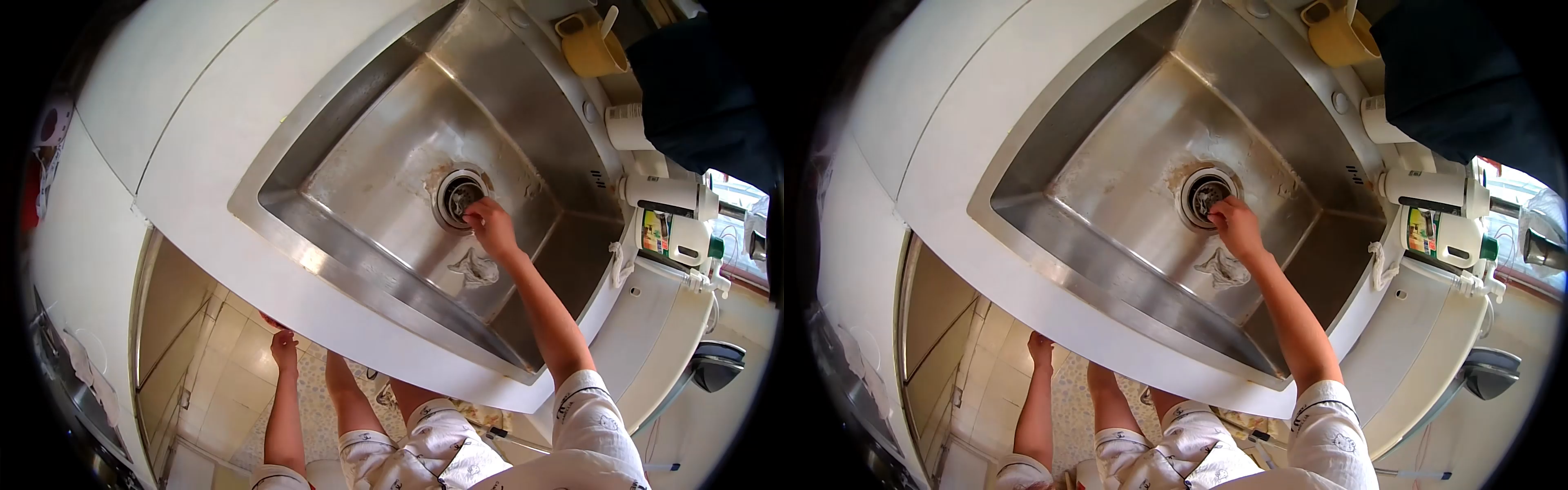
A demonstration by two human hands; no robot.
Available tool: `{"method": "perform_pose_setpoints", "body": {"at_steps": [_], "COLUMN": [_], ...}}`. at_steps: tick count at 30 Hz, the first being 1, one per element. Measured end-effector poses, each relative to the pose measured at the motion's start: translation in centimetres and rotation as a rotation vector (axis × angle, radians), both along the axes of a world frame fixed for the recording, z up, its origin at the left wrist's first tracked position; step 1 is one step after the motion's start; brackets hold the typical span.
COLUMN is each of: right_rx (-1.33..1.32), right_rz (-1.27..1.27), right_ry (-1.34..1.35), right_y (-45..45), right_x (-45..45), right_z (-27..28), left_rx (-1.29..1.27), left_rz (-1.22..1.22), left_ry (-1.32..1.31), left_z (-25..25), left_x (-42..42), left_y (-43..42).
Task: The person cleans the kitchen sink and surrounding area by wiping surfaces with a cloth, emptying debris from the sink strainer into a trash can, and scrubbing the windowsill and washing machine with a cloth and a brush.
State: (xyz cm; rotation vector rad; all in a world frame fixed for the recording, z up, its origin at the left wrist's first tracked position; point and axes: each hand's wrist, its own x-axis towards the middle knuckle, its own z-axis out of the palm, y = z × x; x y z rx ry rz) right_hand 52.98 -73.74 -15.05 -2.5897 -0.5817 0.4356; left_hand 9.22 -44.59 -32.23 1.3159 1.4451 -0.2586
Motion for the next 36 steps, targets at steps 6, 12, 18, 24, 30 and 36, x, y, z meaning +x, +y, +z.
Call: {"method": "perform_pose_setpoints", "body": {"at_steps": [6, 12, 18, 24, 30, 36], "right_rx": [0.052, 0.112, 0.189, 0.298, 0.442, 0.535], "right_rz": [-0.095, -0.112, 0.018, 0.313, 0.355, 0.337], "right_ry": [-0.124, -0.194, -0.277, -0.214, 0.099, 0.470], "right_y": [0.6, 1.5, 5.8, 12.3, 19.4, 23.5], "right_x": [-0.8, -3.9, -10.5, -19.3, -27.1, -31.4], "right_z": [4.6, 9.9, 17.5, 21.6, 12.5, -2.5], "left_rx": [-0.060, 0.023, 0.038, 0.051, 0.051, -0.154], "left_rz": [0.224, 0.286, 0.361, 0.401, 0.197, -0.118], "left_ry": [-0.165, -0.385, -0.503, -0.601, -0.748, -0.871], "left_z": [10.1, 16.6, 22.3, 24.8, 22.0, 13.1], "left_x": [3.3, 7.7, 9.7, 6.5, 1.1, -1.4], "left_y": [-3.5, -5.8, -5.8, -3.6, 1.4, 7.0]}}
